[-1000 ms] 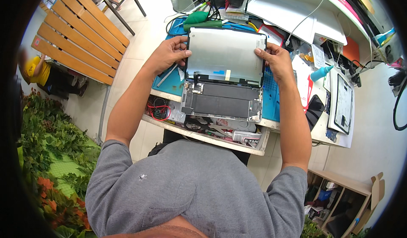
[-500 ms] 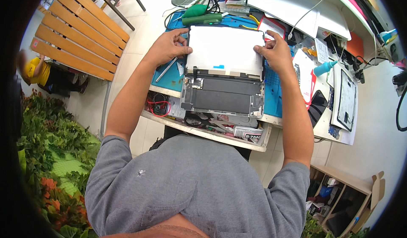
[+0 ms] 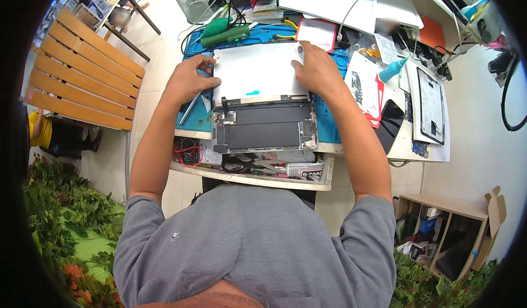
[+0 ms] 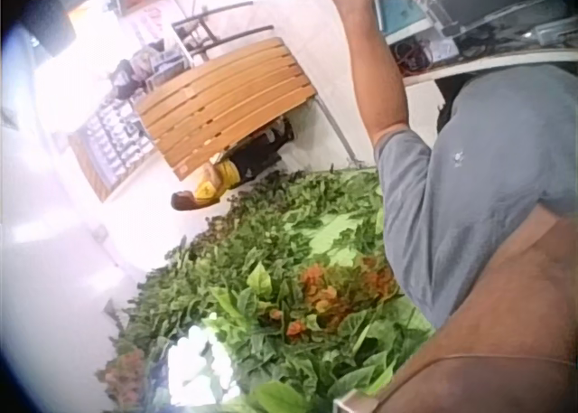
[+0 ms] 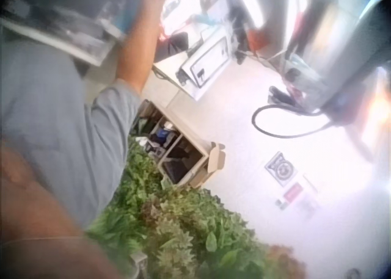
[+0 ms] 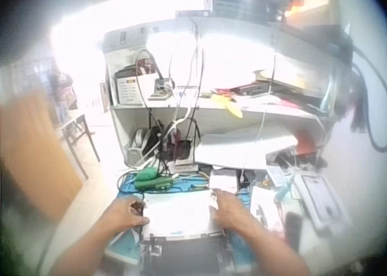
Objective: The person removes a screen assembly from a tablet chassis, inspects the edges and connectors, and then reattaches it. They handle the screen and chassis by hand, checking alignment and fit without using tools.
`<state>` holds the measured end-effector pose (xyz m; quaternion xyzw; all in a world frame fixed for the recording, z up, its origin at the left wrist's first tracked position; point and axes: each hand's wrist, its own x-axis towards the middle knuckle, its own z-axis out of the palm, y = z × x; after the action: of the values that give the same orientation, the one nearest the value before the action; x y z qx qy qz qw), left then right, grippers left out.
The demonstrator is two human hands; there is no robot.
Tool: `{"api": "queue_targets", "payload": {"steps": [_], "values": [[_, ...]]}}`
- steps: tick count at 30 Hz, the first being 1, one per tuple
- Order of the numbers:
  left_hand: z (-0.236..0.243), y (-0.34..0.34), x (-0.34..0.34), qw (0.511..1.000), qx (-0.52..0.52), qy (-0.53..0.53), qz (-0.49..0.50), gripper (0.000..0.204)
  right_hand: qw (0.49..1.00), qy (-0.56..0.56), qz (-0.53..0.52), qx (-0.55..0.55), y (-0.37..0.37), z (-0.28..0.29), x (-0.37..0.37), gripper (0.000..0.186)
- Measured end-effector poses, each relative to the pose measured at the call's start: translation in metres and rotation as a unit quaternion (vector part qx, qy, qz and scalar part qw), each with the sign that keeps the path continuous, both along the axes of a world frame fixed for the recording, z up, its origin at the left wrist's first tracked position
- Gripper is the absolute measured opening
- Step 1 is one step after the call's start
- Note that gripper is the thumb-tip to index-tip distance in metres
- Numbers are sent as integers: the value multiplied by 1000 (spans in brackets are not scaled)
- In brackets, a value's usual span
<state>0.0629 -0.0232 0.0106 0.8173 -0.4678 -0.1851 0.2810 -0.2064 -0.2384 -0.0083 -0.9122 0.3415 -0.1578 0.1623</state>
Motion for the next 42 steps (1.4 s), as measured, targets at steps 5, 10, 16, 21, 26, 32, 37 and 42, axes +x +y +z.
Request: {"api": "queue_targets", "payload": {"steps": [5, 10, 16, 21, 26, 32, 37, 42], "values": [[5, -1, -9, 999, 5, -47, -1, 49, 999, 41, -7, -9, -1, 0, 0, 55], [18, 4, -14, 997, -55, -48, 6, 38, 995, -5, 2, -98, 15, 6, -17, 48], [30, -13, -34, 981, -116, 36, -154, 30, 990, -44, 128, -24, 58, 17, -26, 25], [24, -52, -50, 939, -88, 110, -313, 37, 989, -49, 137, -31, 79, 16, -27, 21], [9, -77, -58, 906, -37, 81, -414, 27, 987, -43, 145, -46, 84, 7, -28, 20], [12, -85, -70, 896, -11, -1, -444, 29, 986, -73, 143, -52, 85, -6, -30, 17], [13, -87, -73, 893, 9, -30, -448, 29, 986, -68, 143, -56, 85, -7, -29, 17], [17, -92, -75, 886, 23, -58, -459, 28, 986, -71, 143, -56, 85, -7, -30, 18]]}}
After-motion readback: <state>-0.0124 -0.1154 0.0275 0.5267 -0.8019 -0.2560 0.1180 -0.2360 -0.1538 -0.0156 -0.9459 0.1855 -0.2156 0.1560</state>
